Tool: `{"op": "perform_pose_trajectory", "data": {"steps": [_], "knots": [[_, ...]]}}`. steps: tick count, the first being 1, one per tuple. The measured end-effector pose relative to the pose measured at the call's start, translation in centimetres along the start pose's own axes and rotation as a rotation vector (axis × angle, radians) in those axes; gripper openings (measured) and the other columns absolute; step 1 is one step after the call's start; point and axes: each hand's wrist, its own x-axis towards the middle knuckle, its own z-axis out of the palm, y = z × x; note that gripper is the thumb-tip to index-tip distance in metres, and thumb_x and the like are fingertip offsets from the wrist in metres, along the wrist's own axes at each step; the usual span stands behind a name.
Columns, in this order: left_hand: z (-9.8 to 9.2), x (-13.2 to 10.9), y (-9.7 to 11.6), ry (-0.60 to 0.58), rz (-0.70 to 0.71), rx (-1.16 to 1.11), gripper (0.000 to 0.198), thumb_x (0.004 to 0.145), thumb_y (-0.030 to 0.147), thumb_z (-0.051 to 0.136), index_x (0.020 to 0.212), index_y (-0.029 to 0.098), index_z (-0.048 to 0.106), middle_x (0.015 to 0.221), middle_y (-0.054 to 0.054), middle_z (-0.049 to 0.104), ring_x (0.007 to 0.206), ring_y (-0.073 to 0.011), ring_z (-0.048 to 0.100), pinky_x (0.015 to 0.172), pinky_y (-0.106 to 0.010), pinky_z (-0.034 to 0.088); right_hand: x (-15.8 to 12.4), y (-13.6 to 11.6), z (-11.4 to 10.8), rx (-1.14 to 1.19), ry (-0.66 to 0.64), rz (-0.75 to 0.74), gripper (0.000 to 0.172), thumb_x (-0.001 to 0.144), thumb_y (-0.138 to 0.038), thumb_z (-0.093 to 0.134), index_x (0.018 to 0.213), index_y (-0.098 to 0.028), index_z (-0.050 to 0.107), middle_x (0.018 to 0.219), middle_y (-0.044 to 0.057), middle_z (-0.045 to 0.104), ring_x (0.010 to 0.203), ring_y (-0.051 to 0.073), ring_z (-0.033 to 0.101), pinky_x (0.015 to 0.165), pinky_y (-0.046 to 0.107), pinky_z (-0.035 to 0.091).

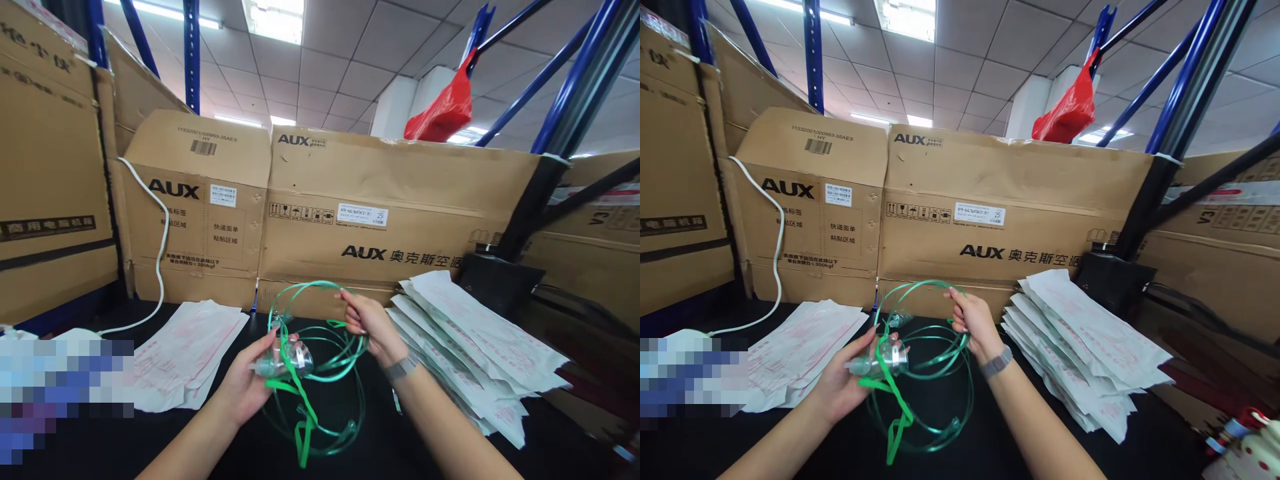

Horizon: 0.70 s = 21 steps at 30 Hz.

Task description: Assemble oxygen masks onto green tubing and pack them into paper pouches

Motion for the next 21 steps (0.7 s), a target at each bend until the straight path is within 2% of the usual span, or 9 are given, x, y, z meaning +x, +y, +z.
{"op": "perform_pose_trajectory", "data": {"steps": [2, 4, 6, 8, 10, 12, 14, 17, 21], "knots": [[-0.5, 0.6, 0.1, 0.151, 0.041, -0.047, 0.008, 0.078, 0.017, 0.053, 0.080, 0.014, 0.061, 0.076, -0.007, 0.068, 0.071, -0.0186, 0.066, 0.068, -0.032, 0.052, 0.3, 1.5, -1.0, 0.018, -0.064, 0.133, 0.021, 0.072, -0.031, 0.064, 0.074, -0.011, 0.057, 0.037, -0.011, 0.032, 0.028, 0.001, 0.021, 0.027, 0.011, 0.017], [-1.2, 1.2, 0.1, 0.244, 0.087, -0.090, 0.005, 0.078, 0.016, 0.054, 0.077, 0.014, 0.058, 0.067, -0.004, 0.066, 0.061, -0.0153, 0.065, 0.057, -0.027, 0.051, 0.2, 2.7, -2.1, 0.049, -0.115, 0.223, 0.020, 0.075, -0.031, 0.060, 0.075, -0.011, 0.057, 0.042, -0.008, 0.042, 0.032, 0.003, 0.035, 0.032, 0.013, 0.029], [-1.8, 1.7, 0.2, 0.287, 0.118, -0.105, 0.006, 0.078, 0.016, 0.054, 0.072, 0.015, 0.056, 0.057, 0.000, 0.061, 0.049, -0.0117, 0.061, 0.048, -0.023, 0.048, -0.1, 3.7, -3.3, 0.081, -0.147, 0.269, 0.019, 0.077, -0.030, 0.058, 0.080, -0.012, 0.058, 0.051, -0.002, 0.053, 0.043, 0.006, 0.049, 0.043, 0.017, 0.041], [-2.3, 1.9, 0.2, 0.297, 0.141, -0.103, 0.008, 0.078, 0.015, 0.054, 0.070, 0.016, 0.054, 0.050, 0.003, 0.056, 0.041, -0.0090, 0.055, 0.043, -0.021, 0.044, -0.6, 4.5, -4.5, 0.106, -0.170, 0.288, 0.016, 0.078, -0.027, 0.057, 0.085, -0.013, 0.058, 0.065, 0.002, 0.061, 0.056, 0.010, 0.058, 0.054, 0.022, 0.047], [-2.5, 2.0, 0.3, 0.307, 0.153, -0.102, 0.011, 0.079, 0.014, 0.052, 0.068, 0.016, 0.053, 0.048, 0.004, 0.054, 0.038, -0.0085, 0.052, 0.040, -0.020, 0.042, -1.1, 5.1, -5.6, 0.165, -0.202, 0.282, 0.016, 0.077, -0.023, 0.057, 0.091, -0.015, 0.058, 0.080, 0.005, 0.065, 0.072, 0.013, 0.062, 0.069, 0.029, 0.049], [-2.6, 2.0, 0.5, 0.321, 0.160, -0.098, 0.012, 0.079, 0.014, 0.051, 0.067, 0.015, 0.052, 0.048, 0.003, 0.054, 0.038, -0.0091, 0.052, 0.039, -0.020, 0.041, -1.4, 5.5, -6.4, 0.247, -0.246, 0.262, 0.022, 0.076, -0.017, 0.057, 0.098, -0.016, 0.058, 0.092, 0.007, 0.065, 0.087, 0.016, 0.061, 0.083, 0.037, 0.045], [-2.6, 2.0, 0.8, 0.333, 0.171, -0.098, 0.014, 0.080, 0.013, 0.050, 0.067, 0.016, 0.051, 0.047, 0.003, 0.054, 0.039, -0.0094, 0.053, 0.039, -0.020, 0.041, -1.7, 5.7, -6.8, 0.318, -0.275, 0.231, 0.027, 0.074, -0.012, 0.058, 0.101, -0.014, 0.058, 0.097, 0.008, 0.065, 0.095, 0.018, 0.059, 0.091, 0.042, 0.039], [-2.7, 2.1, 0.9, 0.336, 0.188, -0.097, 0.015, 0.081, 0.011, 0.046, 0.068, 0.016, 0.052, 0.049, 0.003, 0.055, 0.042, -0.0095, 0.055, 0.043, -0.021, 0.044, -2.0, 6.0, -6.6, 0.363, -0.254, 0.208, 0.027, 0.072, -0.007, 0.059, 0.099, -0.013, 0.060, 0.094, 0.007, 0.065, 0.089, 0.015, 0.060, 0.091, 0.037, 0.039], [-2.7, 2.0, 0.1, 0.280, 0.131, -0.060, 0.017, 0.081, 0.012, 0.048, 0.065, 0.015, 0.053, 0.047, 0.003, 0.053, 0.041, -0.0094, 0.053, 0.043, -0.021, 0.044, -2.5, 7.5, -5.3, 0.324, -0.270, 0.346, 0.023, 0.071, -0.010, 0.062, 0.094, -0.009, 0.063, 0.071, 0.003, 0.063, 0.064, 0.008, 0.059, 0.071, 0.025, 0.045]]}}
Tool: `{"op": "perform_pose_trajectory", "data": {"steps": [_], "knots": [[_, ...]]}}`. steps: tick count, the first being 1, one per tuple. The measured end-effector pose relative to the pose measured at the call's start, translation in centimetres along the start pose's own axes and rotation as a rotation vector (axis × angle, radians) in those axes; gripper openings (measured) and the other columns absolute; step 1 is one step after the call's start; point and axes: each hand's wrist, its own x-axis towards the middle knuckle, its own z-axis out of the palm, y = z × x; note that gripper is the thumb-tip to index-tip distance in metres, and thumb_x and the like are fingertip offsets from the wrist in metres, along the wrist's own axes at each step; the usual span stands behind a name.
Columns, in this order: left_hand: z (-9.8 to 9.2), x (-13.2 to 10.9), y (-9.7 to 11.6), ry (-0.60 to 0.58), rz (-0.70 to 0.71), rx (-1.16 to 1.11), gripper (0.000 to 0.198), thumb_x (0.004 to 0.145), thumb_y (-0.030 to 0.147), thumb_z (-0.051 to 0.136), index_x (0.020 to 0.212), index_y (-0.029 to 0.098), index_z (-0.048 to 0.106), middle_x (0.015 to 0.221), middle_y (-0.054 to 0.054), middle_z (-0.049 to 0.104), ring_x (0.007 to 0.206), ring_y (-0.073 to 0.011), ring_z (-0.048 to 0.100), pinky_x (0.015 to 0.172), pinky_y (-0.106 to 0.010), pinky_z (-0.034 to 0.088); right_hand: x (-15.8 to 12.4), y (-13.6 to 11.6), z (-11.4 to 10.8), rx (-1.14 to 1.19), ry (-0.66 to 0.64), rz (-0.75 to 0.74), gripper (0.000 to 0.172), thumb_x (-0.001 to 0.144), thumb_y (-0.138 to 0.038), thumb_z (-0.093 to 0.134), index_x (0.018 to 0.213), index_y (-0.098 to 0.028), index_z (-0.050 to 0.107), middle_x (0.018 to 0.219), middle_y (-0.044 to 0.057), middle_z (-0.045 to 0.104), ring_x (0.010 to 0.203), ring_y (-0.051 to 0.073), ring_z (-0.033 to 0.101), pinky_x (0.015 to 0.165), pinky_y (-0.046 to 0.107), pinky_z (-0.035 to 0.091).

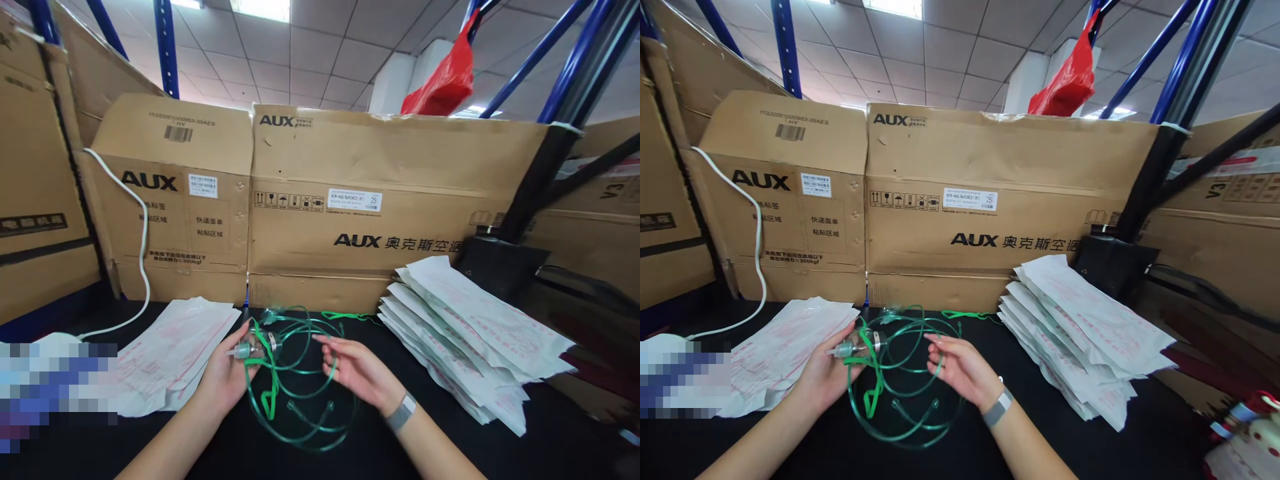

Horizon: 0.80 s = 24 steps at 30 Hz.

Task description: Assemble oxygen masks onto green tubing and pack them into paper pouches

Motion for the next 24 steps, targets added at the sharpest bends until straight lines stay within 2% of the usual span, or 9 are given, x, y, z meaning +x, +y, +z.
{"op": "perform_pose_trajectory", "data": {"steps": [4, 6, 8, 10, 13, 17, 20, 24], "knots": [[-0.2, -0.4, -1.6, -0.093, -0.147, 0.141, 0.010, 0.077, 0.015, 0.054, 0.069, 0.013, 0.059, 0.049, 0.003, 0.053, 0.041, -0.0083, 0.051, 0.044, -0.020, 0.043, 0.3, 1.9, 0.7, -0.061, -0.029, 0.080, 0.024, 0.070, -0.016, 0.064, 0.093, -0.008, 0.064, 0.055, -0.002, 0.054, 0.048, 0.004, 0.047, 0.051, 0.018, 0.038], [-0.3, -0.6, -2.2, -0.107, -0.175, 0.235, 0.005, 0.074, 0.016, 0.058, 0.074, 0.013, 0.063, 0.050, 0.003, 0.054, 0.042, -0.0078, 0.051, 0.046, -0.020, 0.042, 0.3, 2.2, 1.0, -0.148, 0.043, 0.030, 0.018, 0.070, -0.023, 0.066, 0.082, -0.010, 0.066, 0.054, -0.003, 0.052, 0.048, 0.004, 0.046, 0.048, 0.017, 0.036], [-0.2, -0.8, -2.6, -0.131, -0.134, 0.357, 0.007, 0.071, 0.017, 0.062, 0.076, 0.013, 0.066, 0.052, 0.003, 0.054, 0.045, -0.0073, 0.049, 0.047, -0.018, 0.040, 0.2, 2.2, 1.3, -0.243, 0.151, -0.063, 0.019, 0.068, -0.030, 0.067, 0.066, -0.012, 0.063, 0.057, -0.002, 0.053, 0.052, 0.005, 0.048, 0.050, 0.017, 0.038], [0.0, -1.0, -2.8, -0.164, -0.062, 0.488, 0.008, 0.070, 0.019, 0.064, 0.074, 0.013, 0.067, 0.053, 0.002, 0.054, 0.049, -0.0072, 0.049, 0.049, -0.017, 0.038, 0.2, 2.2, 1.6, -0.291, 0.179, -0.126, 0.030, 0.067, -0.036, 0.067, 0.054, -0.013, 0.055, 0.060, -0.001, 0.055, 0.057, 0.008, 0.052, 0.054, 0.019, 0.042], [0.4, -1.5, -2.8, -0.209, -0.023, 0.644, 0.010, 0.069, 0.022, 0.064, 0.066, 0.015, 0.069, 0.059, 0.000, 0.057, 0.057, -0.0096, 0.050, 0.054, -0.018, 0.037, 0.2, 2.3, 1.7, -0.315, 0.074, -0.095, 0.040, 0.070, -0.043, 0.062, 0.048, -0.014, 0.045, 0.058, 0.000, 0.056, 0.055, 0.011, 0.054, 0.056, 0.024, 0.043], [0.8, -2.0, -2.5, -0.307, 0.033, 0.847, 0.025, 0.070, 0.026, 0.062, 0.047, 0.015, 0.064, 0.076, -0.004, 0.058, 0.072, -0.0155, 0.051, 0.061, -0.022, 0.037, 0.2, 2.8, 1.7, -0.474, 0.041, -0.118, 0.041, 0.073, -0.043, 0.058, 0.048, -0.014, 0.047, 0.046, -0.002, 0.050, 0.045, 0.008, 0.048, 0.046, 0.020, 0.033], [0.6, -1.8, -2.4, -0.280, 0.108, 0.985, 0.023, 0.067, 0.028, 0.064, 0.047, 0.017, 0.066, 0.084, -0.004, 0.055, 0.080, -0.0180, 0.049, 0.066, -0.024, 0.036, 0.1, 2.8, 1.8, -0.527, 0.029, -0.163, 0.039, 0.072, -0.042, 0.060, 0.046, -0.014, 0.049, 0.044, -0.003, 0.050, 0.045, 0.008, 0.045, 0.048, 0.021, 0.032], [0.4, -1.3, -2.3, -0.268, 0.275, 1.128, 0.018, 0.061, 0.028, 0.070, 0.045, 0.021, 0.068, 0.079, -0.004, 0.054, 0.085, -0.0214, 0.045, 0.078, -0.027, 0.033, -0.1, 2.3, 2.2, -0.559, 0.002, -0.211, 0.040, 0.073, -0.040, 0.059, 0.043, -0.016, 0.050, 0.040, -0.003, 0.049, 0.048, 0.009, 0.046, 0.055, 0.023, 0.034]]}}
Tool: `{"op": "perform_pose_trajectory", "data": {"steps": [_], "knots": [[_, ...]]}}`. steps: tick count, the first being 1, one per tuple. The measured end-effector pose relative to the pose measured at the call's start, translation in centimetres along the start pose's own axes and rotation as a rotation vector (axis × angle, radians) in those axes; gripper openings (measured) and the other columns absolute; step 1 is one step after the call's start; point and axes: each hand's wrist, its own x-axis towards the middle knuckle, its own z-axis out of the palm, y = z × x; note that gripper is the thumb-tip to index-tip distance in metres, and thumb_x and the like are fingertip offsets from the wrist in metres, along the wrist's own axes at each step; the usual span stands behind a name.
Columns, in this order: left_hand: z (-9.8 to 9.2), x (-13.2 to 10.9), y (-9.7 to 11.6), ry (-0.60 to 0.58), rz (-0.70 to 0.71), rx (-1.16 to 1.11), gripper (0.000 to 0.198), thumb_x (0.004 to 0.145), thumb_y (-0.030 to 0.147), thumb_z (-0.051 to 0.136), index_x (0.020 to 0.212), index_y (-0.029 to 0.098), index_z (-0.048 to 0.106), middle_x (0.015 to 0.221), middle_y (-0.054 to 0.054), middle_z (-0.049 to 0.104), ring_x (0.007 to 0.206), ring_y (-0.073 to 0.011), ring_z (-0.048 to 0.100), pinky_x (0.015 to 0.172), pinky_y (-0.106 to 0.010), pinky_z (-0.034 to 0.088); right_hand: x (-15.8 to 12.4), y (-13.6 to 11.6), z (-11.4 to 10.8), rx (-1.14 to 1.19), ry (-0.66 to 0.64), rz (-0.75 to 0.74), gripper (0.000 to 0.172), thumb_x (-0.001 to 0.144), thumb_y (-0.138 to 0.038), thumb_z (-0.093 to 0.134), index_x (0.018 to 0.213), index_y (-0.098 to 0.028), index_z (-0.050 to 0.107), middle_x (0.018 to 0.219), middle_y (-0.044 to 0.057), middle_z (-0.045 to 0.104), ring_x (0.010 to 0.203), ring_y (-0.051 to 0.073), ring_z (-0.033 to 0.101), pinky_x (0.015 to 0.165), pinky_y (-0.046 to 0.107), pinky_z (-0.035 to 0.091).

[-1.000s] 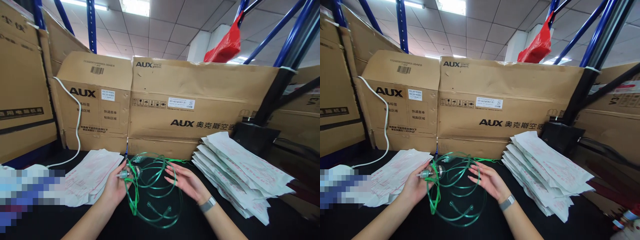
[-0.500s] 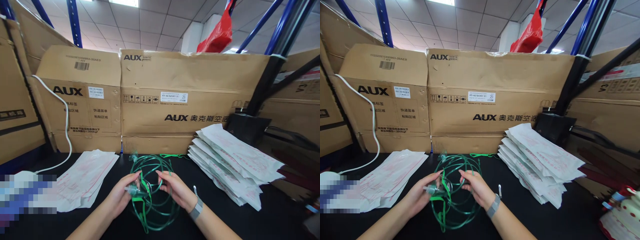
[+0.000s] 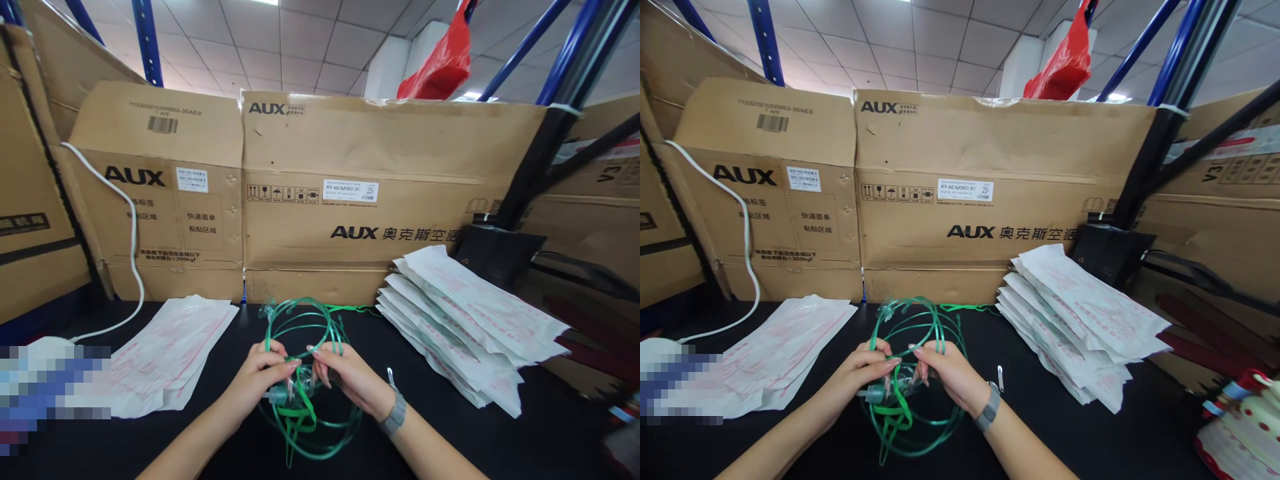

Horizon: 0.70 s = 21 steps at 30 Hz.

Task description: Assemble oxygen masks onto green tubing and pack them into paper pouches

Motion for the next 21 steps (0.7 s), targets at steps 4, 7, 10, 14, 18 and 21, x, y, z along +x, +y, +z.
{"op": "perform_pose_trajectory", "data": {"steps": [4, 7, 10, 14, 18, 21], "knots": [[-0.1, -0.1, 0.5, -0.035, 0.077, 0.115, 0.016, 0.062, 0.030, 0.069, 0.049, 0.022, 0.070, 0.082, -0.005, 0.055, 0.092, -0.0233, 0.043, 0.085, -0.029, 0.029, -0.2, -0.5, 0.2, -0.043, 0.014, -0.006, 0.039, 0.072, -0.039, 0.061, 0.044, -0.015, 0.050, 0.042, -0.004, 0.049, 0.044, 0.007, 0.041, 0.049, 0.021, 0.030], [-0.1, -0.5, 0.9, -0.184, 0.004, -0.070, 0.021, 0.067, 0.029, 0.066, 0.050, 0.017, 0.068, 0.070, -0.003, 0.054, 0.076, -0.0174, 0.049, 0.071, -0.026, 0.037, -0.3, -0.6, 0.4, -0.026, 0.025, 0.008, 0.038, 0.070, -0.037, 0.064, 0.044, -0.014, 0.049, 0.043, -0.004, 0.049, 0.042, 0.005, 0.039, 0.045, 0.020, 0.026], [-0.5, -0.6, 1.0, -0.144, -0.182, -0.529, 0.015, 0.072, 0.022, 0.061, 0.060, 0.014, 0.067, 0.056, 0.001, 0.052, 0.056, -0.0102, 0.050, 0.056, -0.021, 0.039, -0.3, -0.7, 0.4, 0.084, -0.044, -0.033, 0.042, 0.074, -0.032, 0.062, 0.040, -0.015, 0.044, 0.035, -0.006, 0.038, 0.043, 0.007, 0.043, 0.050, 0.022, 0.032], [-1.8, -0.1, 1.2, 0.024, -0.308, -0.946, 0.016, 0.080, 0.015, 0.049, 0.073, 0.014, 0.064, 0.066, -0.004, 0.063, 0.058, -0.0124, 0.060, 0.059, -0.025, 0.048, -0.1, -0.9, -0.7, 0.400, -0.086, -0.046, 0.036, 0.081, -0.027, 0.055, 0.048, -0.015, 0.047, 0.036, -0.010, 0.026, 0.037, 0.005, 0.031, 0.050, 0.022, 0.037], [-2.7, 0.3, 1.5, 0.046, -0.251, -1.067, 0.024, 0.084, 0.015, 0.040, 0.071, 0.013, 0.060, 0.065, -0.006, 0.065, 0.056, -0.0142, 0.063, 0.054, -0.027, 0.051, 0.5, -1.6, -3.0, 0.621, -0.009, -0.074, 0.023, 0.081, -0.030, 0.054, 0.065, -0.014, 0.055, 0.039, -0.011, 0.021, 0.035, 0.004, 0.014, 0.035, 0.015, 0.025], [-2.7, 0.3, 1.6, 0.050, -0.262, -1.069, 0.024, 0.085, 0.015, 0.039, 0.071, 0.012, 0.060, 0.064, -0.007, 0.065, 0.058, -0.0155, 0.064, 0.055, -0.028, 0.052, 0.7, -2.1, -4.4, 0.642, 0.014, -0.113, 0.021, 0.080, -0.029, 0.054, 0.067, -0.012, 0.057, 0.041, -0.011, 0.019, 0.036, 0.004, 0.010, 0.033, 0.014, 0.021]]}}
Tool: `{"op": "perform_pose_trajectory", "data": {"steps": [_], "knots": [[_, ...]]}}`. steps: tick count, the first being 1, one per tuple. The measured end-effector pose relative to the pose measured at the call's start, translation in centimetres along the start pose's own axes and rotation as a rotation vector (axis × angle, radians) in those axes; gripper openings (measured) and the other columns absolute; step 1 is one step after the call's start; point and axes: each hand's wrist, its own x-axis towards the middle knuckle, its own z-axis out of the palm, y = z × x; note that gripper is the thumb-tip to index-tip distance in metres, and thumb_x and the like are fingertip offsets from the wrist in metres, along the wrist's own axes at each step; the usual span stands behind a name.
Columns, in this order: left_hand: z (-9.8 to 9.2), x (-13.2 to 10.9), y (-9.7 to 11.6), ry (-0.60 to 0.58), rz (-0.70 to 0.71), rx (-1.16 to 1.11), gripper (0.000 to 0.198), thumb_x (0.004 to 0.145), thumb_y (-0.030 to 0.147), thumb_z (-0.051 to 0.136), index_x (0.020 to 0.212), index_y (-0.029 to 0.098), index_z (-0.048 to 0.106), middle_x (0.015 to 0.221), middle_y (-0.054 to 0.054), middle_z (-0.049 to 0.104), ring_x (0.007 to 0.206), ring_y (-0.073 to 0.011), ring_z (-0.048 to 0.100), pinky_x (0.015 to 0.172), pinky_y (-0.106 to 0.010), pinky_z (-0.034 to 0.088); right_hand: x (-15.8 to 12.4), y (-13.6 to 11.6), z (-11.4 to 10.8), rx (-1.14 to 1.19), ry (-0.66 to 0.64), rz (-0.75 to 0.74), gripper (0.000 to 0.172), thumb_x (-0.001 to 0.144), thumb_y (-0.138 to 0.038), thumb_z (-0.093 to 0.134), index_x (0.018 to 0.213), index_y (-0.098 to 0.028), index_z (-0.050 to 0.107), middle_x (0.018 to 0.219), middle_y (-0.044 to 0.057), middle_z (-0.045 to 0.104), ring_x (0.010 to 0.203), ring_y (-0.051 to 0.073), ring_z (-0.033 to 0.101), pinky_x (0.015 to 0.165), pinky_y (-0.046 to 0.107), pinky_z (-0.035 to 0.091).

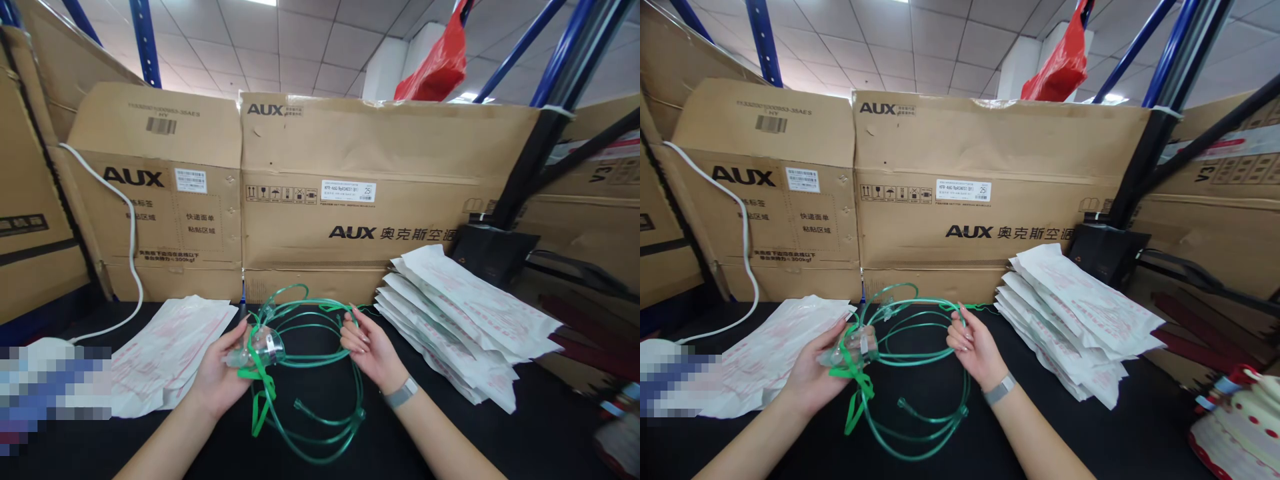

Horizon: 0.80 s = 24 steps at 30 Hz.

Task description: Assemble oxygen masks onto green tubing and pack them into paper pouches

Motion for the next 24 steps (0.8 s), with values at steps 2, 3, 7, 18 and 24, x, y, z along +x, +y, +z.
{"op": "perform_pose_trajectory", "data": {"steps": [2, 3, 7, 18, 24], "knots": [[-0.1, 0.1, -0.1, 0.014, 0.012, -0.003, 0.023, 0.084, 0.015, 0.040, 0.074, 0.012, 0.060, 0.069, -0.008, 0.066, 0.063, -0.0175, 0.065, 0.060, -0.030, 0.053, 0.0, -0.3, 0.0, 0.003, 0.001, -0.025, 0.018, 0.079, -0.027, 0.056, 0.069, -0.012, 0.057, 0.042, -0.011, 0.020, 0.036, 0.003, 0.010, 0.033, 0.013, 0.022], [-0.1, 0.2, -0.1, 0.017, 0.025, -0.007, 0.023, 0.084, 0.016, 0.041, 0.074, 0.013, 0.061, 0.071, -0.008, 0.067, 0.065, -0.0182, 0.066, 0.061, -0.031, 0.053, -0.1, -0.2, 0.1, 0.000, 0.000, -0.033, 0.016, 0.078, -0.026, 0.058, 0.070, -0.012, 0.057, 0.043, -0.011, 0.021, 0.037, 0.003, 0.011, 0.034, 0.013, 0.023], [-0.4, 0.6, 0.0, 0.030, 0.074, 0.040, 0.019, 0.082, 0.013, 0.045, 0.075, 0.013, 0.063, 0.069, -0.006, 0.066, 0.064, -0.0153, 0.064, 0.061, -0.027, 0.052, -0.5, 1.4, 0.9, -0.051, -0.027, 0.029, 0.013, 0.077, -0.025, 0.060, 0.075, -0.013, 0.059, 0.044, -0.009, 0.027, 0.038, 0.003, 0.019, 0.037, 0.014, 0.025], [0.9, -0.9, -2.4, -0.305, -0.180, 0.734, 0.027, 0.073, 0.024, 0.063, 0.050, 0.009, 0.064, 0.059, 0.000, 0.051, 0.051, -0.0059, 0.046, 0.048, -0.016, 0.035, -1.4, 2.8, 2.2, -0.107, -0.049, 0.307, 0.026, 0.080, -0.034, 0.056, 0.096, -0.015, 0.059, 0.048, -0.010, 0.029, 0.036, 0.002, 0.016, 0.033, 0.014, 0.013], [0.1, -0.2, -1.4, -0.137, -0.159, 0.303, 0.012, 0.076, 0.016, 0.057, 0.079, 0.010, 0.067, 0.073, -0.007, 0.064, 0.071, -0.0151, 0.061, 0.068, -0.024, 0.046, -1.2, 2.5, 2.6, 0.010, 0.004, 0.112, 0.039, 0.075, -0.028, 0.061, 0.044, -0.014, 0.041, 0.063, 0.000, 0.049, 0.074, 0.011, 0.054, 0.066, 0.022, 0.044]]}}
